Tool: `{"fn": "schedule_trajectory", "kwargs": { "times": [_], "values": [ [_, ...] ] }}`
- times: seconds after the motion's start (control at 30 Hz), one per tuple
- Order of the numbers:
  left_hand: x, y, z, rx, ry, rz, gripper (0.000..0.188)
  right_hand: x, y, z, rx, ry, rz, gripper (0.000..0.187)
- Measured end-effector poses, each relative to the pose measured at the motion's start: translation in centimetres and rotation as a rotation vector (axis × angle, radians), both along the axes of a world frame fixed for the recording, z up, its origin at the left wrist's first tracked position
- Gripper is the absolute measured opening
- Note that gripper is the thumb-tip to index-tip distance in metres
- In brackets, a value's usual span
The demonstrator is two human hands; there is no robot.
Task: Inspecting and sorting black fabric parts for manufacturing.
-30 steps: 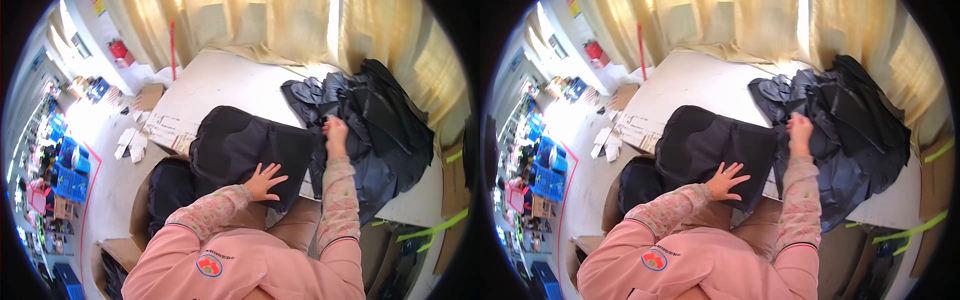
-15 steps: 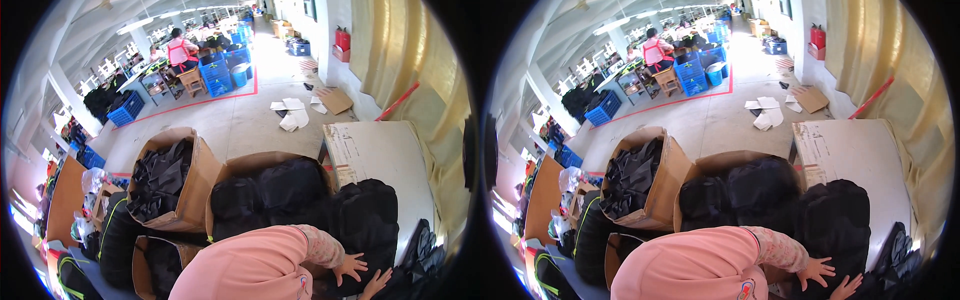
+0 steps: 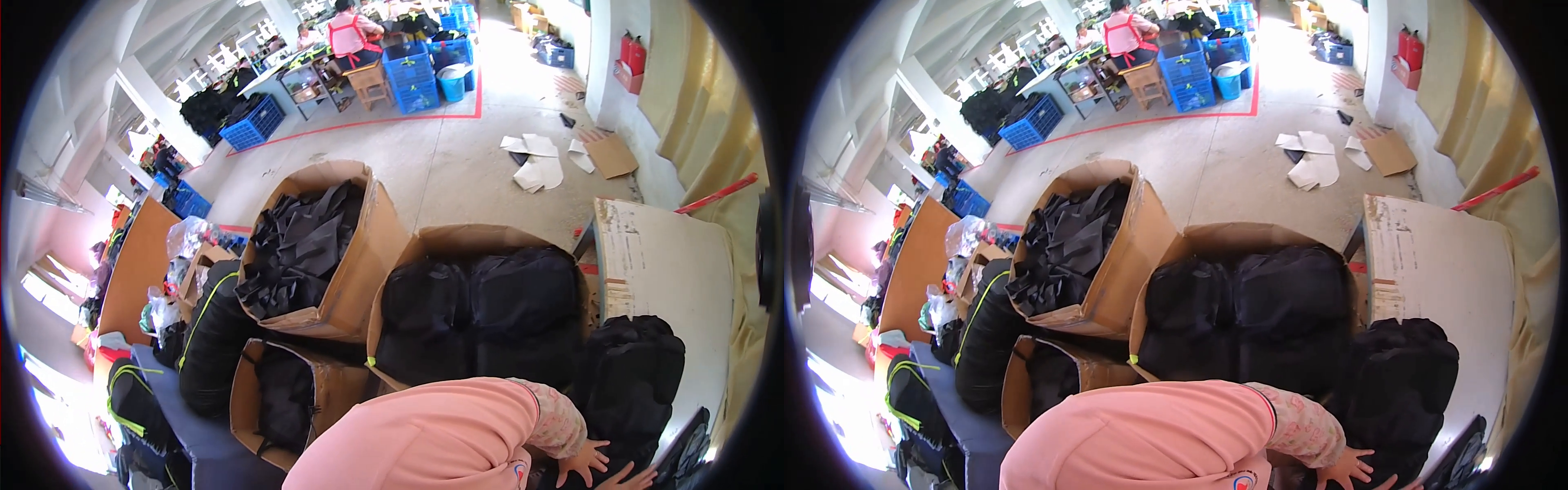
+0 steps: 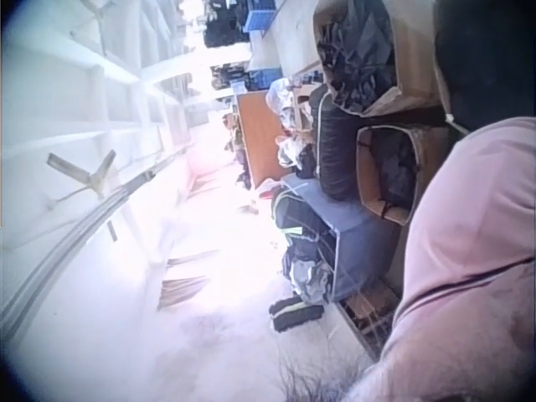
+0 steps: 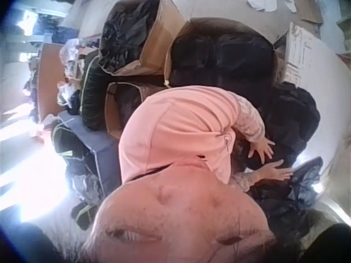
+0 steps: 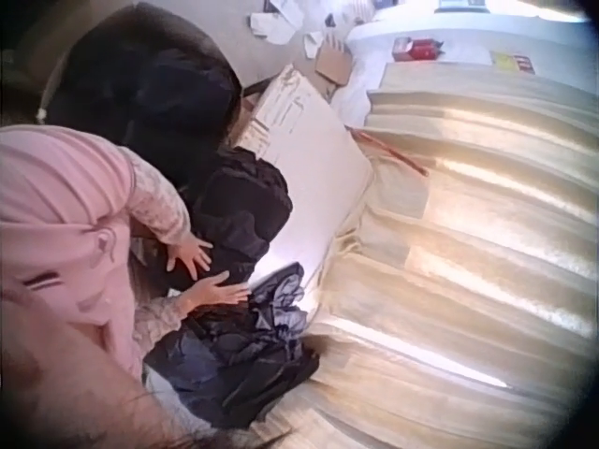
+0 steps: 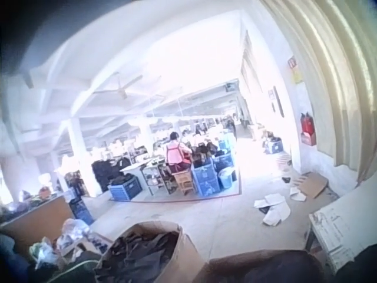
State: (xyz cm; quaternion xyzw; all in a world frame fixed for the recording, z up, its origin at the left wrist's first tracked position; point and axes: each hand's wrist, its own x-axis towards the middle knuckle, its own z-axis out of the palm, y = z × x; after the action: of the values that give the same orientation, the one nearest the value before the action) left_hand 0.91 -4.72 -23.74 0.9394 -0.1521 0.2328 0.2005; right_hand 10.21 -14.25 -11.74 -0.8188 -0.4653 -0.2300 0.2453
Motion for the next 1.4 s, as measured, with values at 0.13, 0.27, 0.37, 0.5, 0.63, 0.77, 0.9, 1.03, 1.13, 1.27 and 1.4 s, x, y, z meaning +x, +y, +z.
{"fn": "schedule_trajectory", "kwargs": {
  "times": [0.13, 0.27, 0.37, 0.5, 0.63, 0.77, 0.9, 1.03, 1.13, 1.27, 1.4],
  "values": [
    [1.2, 0.7, 0.4, -0.057, 0.257, -0.057, 0.081, 2.6, -1.2, -7.9, -0.323, 0.113, -0.052, 0.059],
    [1.6, 3.7, 3.3, 0.019, 0.389, -0.089, 0.079, 4.0, -3.5, -9.0, -0.344, 0.103, -0.001, 0.059],
    [-0.5, 7.2, 3.9, 0.156, 0.275, 0.113, 0.08, 3.9, -3.3, -9.5, -0.354, 0.102, -0.001, 0.059],
    [-4.0, 12.0, 0.2, 0.349, 0.205, 0.232, 0.08, 3.0, -0.4, -8.1, -0.344, 0.08, 0.052, 0.059],
    [-3.0, 12.4, -0.2, 0.338, 0.179, 0.231, 0.079, 1.8, 0.9, -6.7, -0.347, 0.059, 0.027, 0.059],
    [-3.5, 12.8, 0.0, 0.341, 0.197, 0.239, 0.078, 0.3, 2.1, -5.2, -0.345, 0.047, 0.019, 0.059],
    [-4.1, 12.6, 0.7, 0.358, 0.188, 0.289, 0.076, -0.4, 2.3, -3.9, -0.339, 0.034, -0.015, 0.059],
    [-3.6, 13.5, 2.0, 0.211, 0.169, 0.332, 0.073, -0.4, 1.0, -2.2, -0.331, 0.013, -0.093, 0.058],
    [-4.5, 14.4, 1.2, 0.18, 0.241, 0.312, 0.073, 0.9, 0.7, -6.3, -0.524, 0.021, -0.104, 0.058],
    [-4.8, 14.5, 0.5, 0.21, 0.235, 0.349, 0.074, 0.6, 1.3, -6.1, -0.512, 0.038, -0.085, 0.058],
    [-4.3, 14.4, 0.6, 0.214, 0.206, 0.347, 0.074, 0.0, 1.3, -5.3, -0.516, 0.034, -0.093, 0.059]
  ]
}}
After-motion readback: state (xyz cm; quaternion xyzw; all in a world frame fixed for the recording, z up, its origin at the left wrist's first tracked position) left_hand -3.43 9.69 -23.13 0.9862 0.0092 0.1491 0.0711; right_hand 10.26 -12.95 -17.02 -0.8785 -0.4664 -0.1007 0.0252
